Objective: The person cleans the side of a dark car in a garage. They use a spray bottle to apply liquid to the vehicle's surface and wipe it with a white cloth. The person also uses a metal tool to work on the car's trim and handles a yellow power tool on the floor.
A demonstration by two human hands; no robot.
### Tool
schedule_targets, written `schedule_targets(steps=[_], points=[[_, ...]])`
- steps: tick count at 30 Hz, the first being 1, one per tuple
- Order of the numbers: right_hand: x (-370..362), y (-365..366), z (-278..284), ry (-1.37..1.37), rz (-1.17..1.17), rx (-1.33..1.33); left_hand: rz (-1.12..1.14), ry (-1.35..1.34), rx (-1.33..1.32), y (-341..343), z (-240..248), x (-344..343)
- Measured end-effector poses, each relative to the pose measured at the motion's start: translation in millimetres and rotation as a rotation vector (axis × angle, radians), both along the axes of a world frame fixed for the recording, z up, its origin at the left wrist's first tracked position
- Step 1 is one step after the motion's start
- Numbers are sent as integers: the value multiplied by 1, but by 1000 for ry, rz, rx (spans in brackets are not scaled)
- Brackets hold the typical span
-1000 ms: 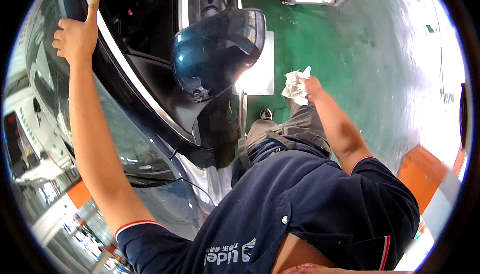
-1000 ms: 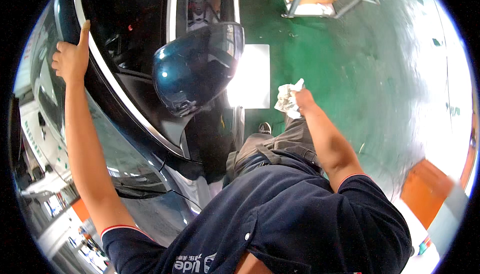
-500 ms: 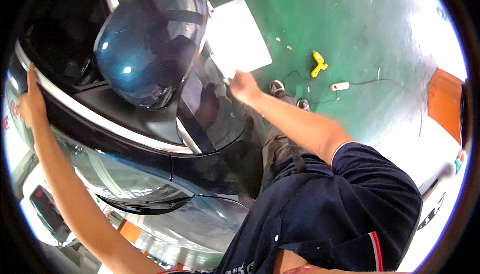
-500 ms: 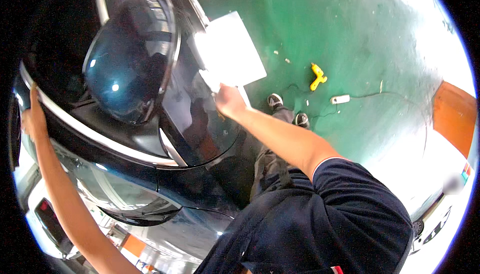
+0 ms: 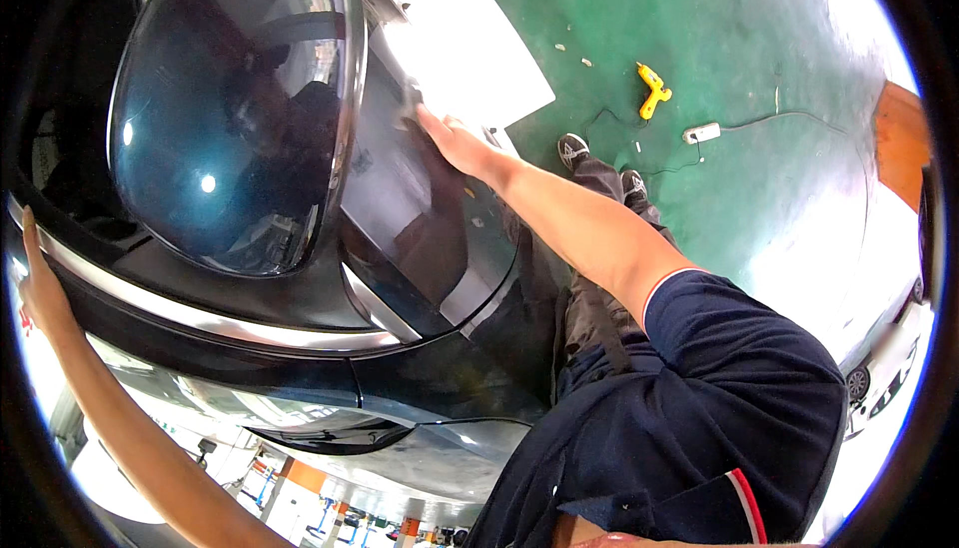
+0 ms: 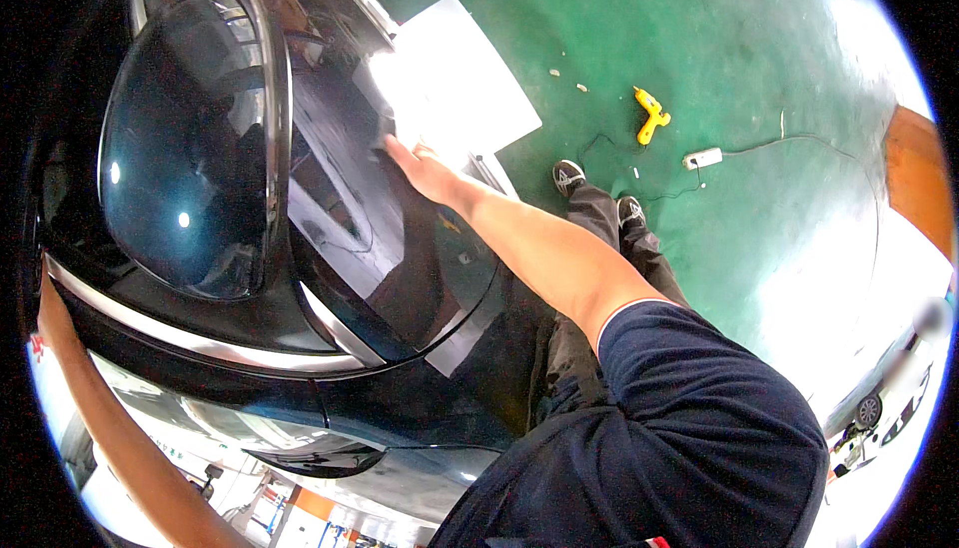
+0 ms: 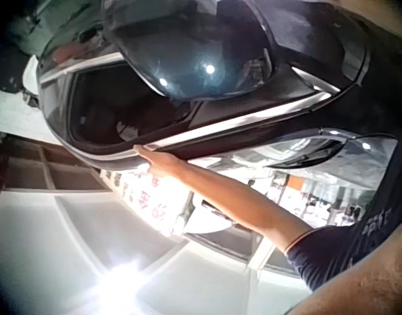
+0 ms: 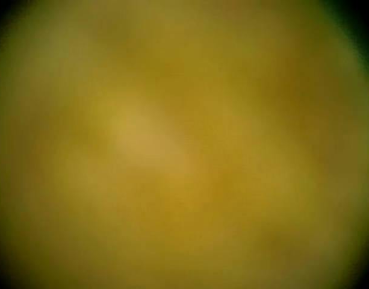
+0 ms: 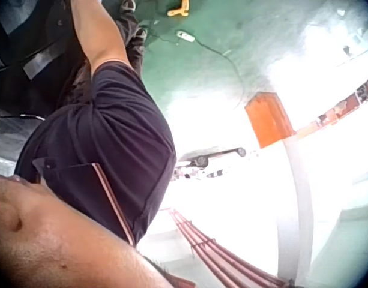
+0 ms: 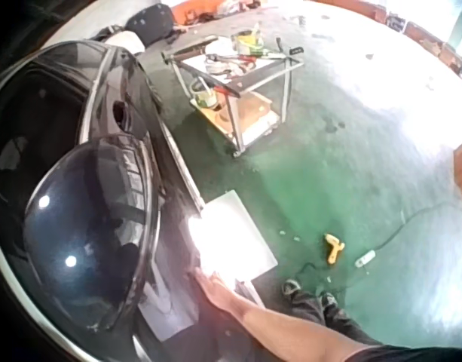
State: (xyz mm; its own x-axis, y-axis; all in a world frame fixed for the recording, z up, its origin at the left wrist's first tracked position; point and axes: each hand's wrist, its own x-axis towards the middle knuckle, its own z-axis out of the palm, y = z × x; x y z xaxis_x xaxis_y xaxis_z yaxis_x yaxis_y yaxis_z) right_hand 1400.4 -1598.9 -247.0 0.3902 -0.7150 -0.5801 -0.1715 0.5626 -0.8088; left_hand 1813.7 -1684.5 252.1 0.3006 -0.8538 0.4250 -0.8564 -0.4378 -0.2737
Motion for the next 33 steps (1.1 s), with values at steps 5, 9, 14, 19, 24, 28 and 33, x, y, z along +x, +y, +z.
schedule_targets(steps=[5,9,14,19,24,28,33], points=[[-18,64,26,-98,13,-244,-40,-76,-79,10,-20,-20],[-11,35,54,36,60,-411,-5,-98,-37,17,-17,-17],[10,-22,26,71,-17,-118,-120,-28,28,13,-6,19],[-18,47,44,-154,-29,-331,112,-99,49,16,-11,-13],[-7,32,56,-57,144,-549,34,-42,42,27,-2,2],[7,-38,-1,-82,-96,-17,49,30,-3,4,-13,-20],[-17,52,27,-107,-68,-214,-31,-280,174,27,3,18]])
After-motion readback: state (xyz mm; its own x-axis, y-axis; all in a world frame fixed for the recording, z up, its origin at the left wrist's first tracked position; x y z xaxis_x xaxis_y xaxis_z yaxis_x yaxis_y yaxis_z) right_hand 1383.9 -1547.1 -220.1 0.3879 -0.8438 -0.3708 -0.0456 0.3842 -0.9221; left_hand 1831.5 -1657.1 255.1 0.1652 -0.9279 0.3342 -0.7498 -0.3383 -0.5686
